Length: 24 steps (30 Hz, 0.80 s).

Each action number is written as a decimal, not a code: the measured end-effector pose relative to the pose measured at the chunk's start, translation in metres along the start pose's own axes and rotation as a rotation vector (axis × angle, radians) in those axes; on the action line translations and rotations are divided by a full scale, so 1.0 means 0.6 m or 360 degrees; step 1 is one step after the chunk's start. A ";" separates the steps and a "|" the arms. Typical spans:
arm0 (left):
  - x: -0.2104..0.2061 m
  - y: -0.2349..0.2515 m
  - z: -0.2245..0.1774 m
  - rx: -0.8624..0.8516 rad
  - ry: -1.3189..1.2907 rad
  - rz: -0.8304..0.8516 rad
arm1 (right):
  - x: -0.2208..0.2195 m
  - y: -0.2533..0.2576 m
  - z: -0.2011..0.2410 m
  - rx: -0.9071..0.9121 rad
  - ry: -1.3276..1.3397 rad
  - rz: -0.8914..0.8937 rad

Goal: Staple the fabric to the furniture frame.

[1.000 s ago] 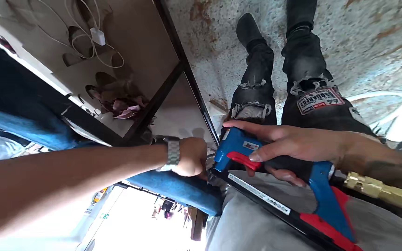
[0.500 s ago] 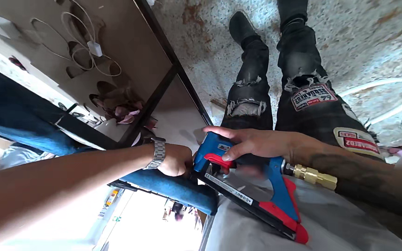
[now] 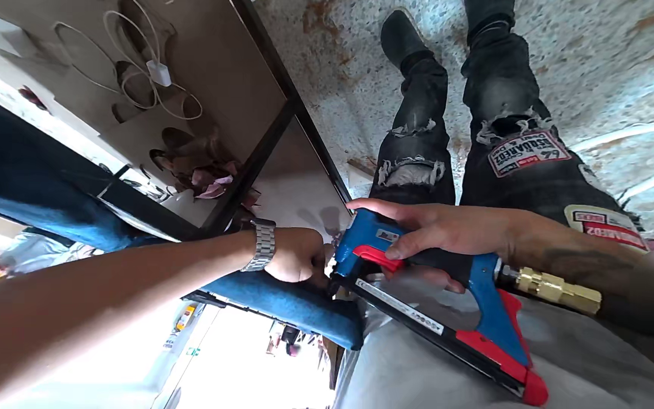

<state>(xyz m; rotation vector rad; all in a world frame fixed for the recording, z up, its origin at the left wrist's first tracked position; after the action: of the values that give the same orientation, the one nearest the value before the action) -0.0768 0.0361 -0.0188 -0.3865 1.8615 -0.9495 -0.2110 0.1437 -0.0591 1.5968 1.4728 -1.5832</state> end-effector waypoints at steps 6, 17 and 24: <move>0.000 -0.005 -0.004 -0.0001 -0.0046 0.0045 | -0.007 -0.002 -0.020 -0.0123 -0.0049 -0.0070; 0.069 -0.114 0.052 0.0091 0.0099 -0.0119 | 0.014 0.028 0.028 0.0234 0.0414 0.0501; 0.069 -0.100 0.062 0.0074 0.0081 -0.0491 | -0.049 0.046 0.106 -0.0115 -0.0105 -0.0037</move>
<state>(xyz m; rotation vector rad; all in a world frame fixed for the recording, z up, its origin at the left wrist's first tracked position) -0.0724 -0.0449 -0.0072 -0.6395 1.8540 -1.2165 -0.2072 0.0685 -0.0574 1.4784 1.5016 -1.5619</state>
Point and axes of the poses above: each hand's wrist, its own y-axis towards the middle knuckle, its own x-axis out of the back of the hand, z = x × y, the point moved 7 cm from there along y, towards the middle knuckle, and after that the axes turned 13 degrees about -z, right-handed, at the moved point
